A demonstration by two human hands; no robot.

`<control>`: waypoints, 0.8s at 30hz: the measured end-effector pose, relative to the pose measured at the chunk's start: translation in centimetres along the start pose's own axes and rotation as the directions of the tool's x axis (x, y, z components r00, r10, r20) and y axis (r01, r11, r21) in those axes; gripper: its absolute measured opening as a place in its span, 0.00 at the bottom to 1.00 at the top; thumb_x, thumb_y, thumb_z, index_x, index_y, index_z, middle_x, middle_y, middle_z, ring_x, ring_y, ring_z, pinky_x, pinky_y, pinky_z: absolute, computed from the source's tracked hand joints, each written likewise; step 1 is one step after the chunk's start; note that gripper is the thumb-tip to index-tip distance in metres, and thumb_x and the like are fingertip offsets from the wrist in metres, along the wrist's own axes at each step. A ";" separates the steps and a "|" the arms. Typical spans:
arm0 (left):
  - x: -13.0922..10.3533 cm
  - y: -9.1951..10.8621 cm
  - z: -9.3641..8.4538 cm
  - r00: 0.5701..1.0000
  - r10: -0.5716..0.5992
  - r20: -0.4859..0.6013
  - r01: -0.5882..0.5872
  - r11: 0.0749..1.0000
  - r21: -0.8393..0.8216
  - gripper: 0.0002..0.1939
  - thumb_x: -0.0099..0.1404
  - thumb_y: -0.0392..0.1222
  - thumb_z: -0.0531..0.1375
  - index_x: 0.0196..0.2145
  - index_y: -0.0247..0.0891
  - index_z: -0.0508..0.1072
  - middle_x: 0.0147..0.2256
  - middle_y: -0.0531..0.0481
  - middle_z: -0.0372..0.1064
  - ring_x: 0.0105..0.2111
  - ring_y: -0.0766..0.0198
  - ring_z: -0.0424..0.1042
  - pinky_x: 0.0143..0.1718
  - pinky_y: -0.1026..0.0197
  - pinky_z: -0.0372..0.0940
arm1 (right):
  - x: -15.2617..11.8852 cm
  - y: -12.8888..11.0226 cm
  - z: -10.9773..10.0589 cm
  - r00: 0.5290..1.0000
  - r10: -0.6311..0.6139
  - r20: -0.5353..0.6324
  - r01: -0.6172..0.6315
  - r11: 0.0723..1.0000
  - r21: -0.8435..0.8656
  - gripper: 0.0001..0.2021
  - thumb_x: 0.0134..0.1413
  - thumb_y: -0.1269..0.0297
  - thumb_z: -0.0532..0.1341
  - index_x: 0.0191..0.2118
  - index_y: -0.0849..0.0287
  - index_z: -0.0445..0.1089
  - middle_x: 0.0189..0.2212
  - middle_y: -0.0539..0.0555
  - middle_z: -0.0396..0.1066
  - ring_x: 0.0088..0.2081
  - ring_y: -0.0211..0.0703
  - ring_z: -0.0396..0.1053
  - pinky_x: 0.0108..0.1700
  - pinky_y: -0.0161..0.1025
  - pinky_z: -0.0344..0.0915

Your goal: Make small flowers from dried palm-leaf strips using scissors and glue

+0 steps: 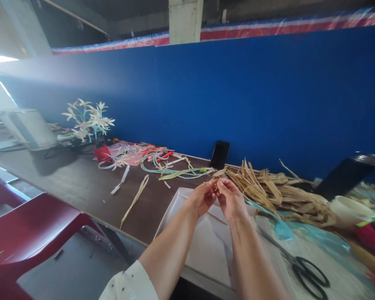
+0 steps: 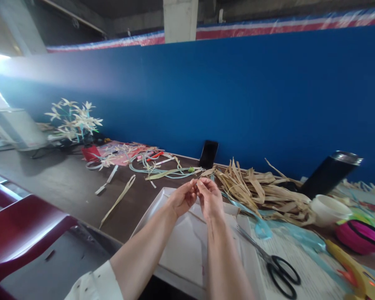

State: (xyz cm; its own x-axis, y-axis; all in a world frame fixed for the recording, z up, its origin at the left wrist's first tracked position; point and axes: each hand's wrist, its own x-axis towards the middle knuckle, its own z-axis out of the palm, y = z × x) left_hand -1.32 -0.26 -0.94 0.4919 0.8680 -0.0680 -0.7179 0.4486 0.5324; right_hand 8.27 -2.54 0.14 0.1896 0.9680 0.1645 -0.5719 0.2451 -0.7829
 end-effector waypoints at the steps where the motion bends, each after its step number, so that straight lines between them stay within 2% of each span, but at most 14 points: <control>1: 0.0 0.0 0.0 1.000 0.004 0.010 -0.004 1.000 0.000 0.08 0.54 0.36 0.63 0.32 0.31 0.73 0.23 0.52 0.66 0.22 0.75 0.67 0.22 0.75 0.63 | 0.0 0.0 0.0 1.000 0.006 -0.014 -0.006 1.000 -0.005 0.11 0.36 0.66 0.70 0.29 0.57 0.69 0.22 0.45 0.67 0.21 0.28 0.60 0.24 0.27 0.61; 6: -0.1 0.0 0.0 0.999 0.026 0.039 -0.028 0.998 0.048 0.10 0.53 0.38 0.64 0.33 0.31 0.72 0.24 0.52 0.67 0.21 0.76 0.66 0.23 0.75 0.63 | 0.2 -0.1 -0.2 0.991 0.039 -0.132 -0.047 0.997 -0.060 0.14 0.34 0.64 0.70 0.32 0.56 0.72 0.26 0.48 0.72 0.24 0.31 0.65 0.26 0.29 0.64; 10: -0.1 -0.1 0.0 0.998 0.064 0.027 -0.067 0.990 0.125 0.13 0.51 0.41 0.66 0.34 0.32 0.72 0.25 0.51 0.67 0.22 0.76 0.66 0.23 0.74 0.62 | 0.1 -0.2 -0.3 0.988 0.048 -0.145 -0.064 0.992 -0.106 0.16 0.34 0.64 0.70 0.35 0.56 0.73 0.28 0.49 0.72 0.25 0.33 0.67 0.26 0.30 0.65; 16: 0.2 -0.1 -0.3 0.991 0.131 -0.026 -0.118 0.950 0.291 0.17 0.48 0.45 0.67 0.33 0.31 0.73 0.22 0.54 0.63 0.20 0.77 0.61 0.23 0.72 0.60 | 0.3 -0.1 -0.7 0.990 0.021 -0.137 -0.052 0.973 -0.226 0.17 0.36 0.61 0.69 0.37 0.57 0.73 0.28 0.50 0.72 0.27 0.34 0.67 0.28 0.31 0.64; 18: 0.4 -0.1 -0.3 0.983 0.172 -0.067 -0.132 0.908 0.396 0.17 0.48 0.45 0.67 0.33 0.32 0.73 0.21 0.55 0.62 0.20 0.76 0.61 0.23 0.71 0.60 | 0.4 -0.2 -1.0 0.988 -0.032 -0.153 -0.024 0.936 -0.351 0.18 0.37 0.59 0.68 0.38 0.58 0.72 0.28 0.51 0.72 0.27 0.36 0.67 0.27 0.32 0.63; 21: 0.5 0.0 -0.2 0.959 0.246 -0.139 -0.128 0.818 0.561 0.17 0.46 0.46 0.67 0.32 0.32 0.73 0.23 0.52 0.65 0.22 0.74 0.62 0.23 0.69 0.60 | 0.5 -0.5 -1.5 0.980 -0.122 -0.159 0.010 0.822 -0.569 0.19 0.37 0.57 0.67 0.39 0.59 0.73 0.25 0.50 0.70 0.25 0.36 0.65 0.24 0.32 0.60; 24: 0.5 0.0 -0.1 0.950 0.265 -0.163 -0.102 0.760 0.641 0.17 0.46 0.45 0.67 0.32 0.32 0.73 0.25 0.51 0.67 0.22 0.72 0.64 0.24 0.67 0.61 | 0.6 -1.0 -1.9 0.981 -0.133 -0.138 0.008 0.746 -0.666 0.20 0.38 0.56 0.66 0.39 0.60 0.73 0.24 0.51 0.70 0.24 0.36 0.64 0.23 0.33 0.59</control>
State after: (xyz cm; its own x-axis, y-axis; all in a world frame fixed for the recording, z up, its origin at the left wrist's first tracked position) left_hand -1.17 0.20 -1.04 0.1969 0.9785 -0.0613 -0.2800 0.1160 0.9530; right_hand 10.48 -2.32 -0.15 0.3721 0.9100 0.1831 0.1059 0.1543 -0.9823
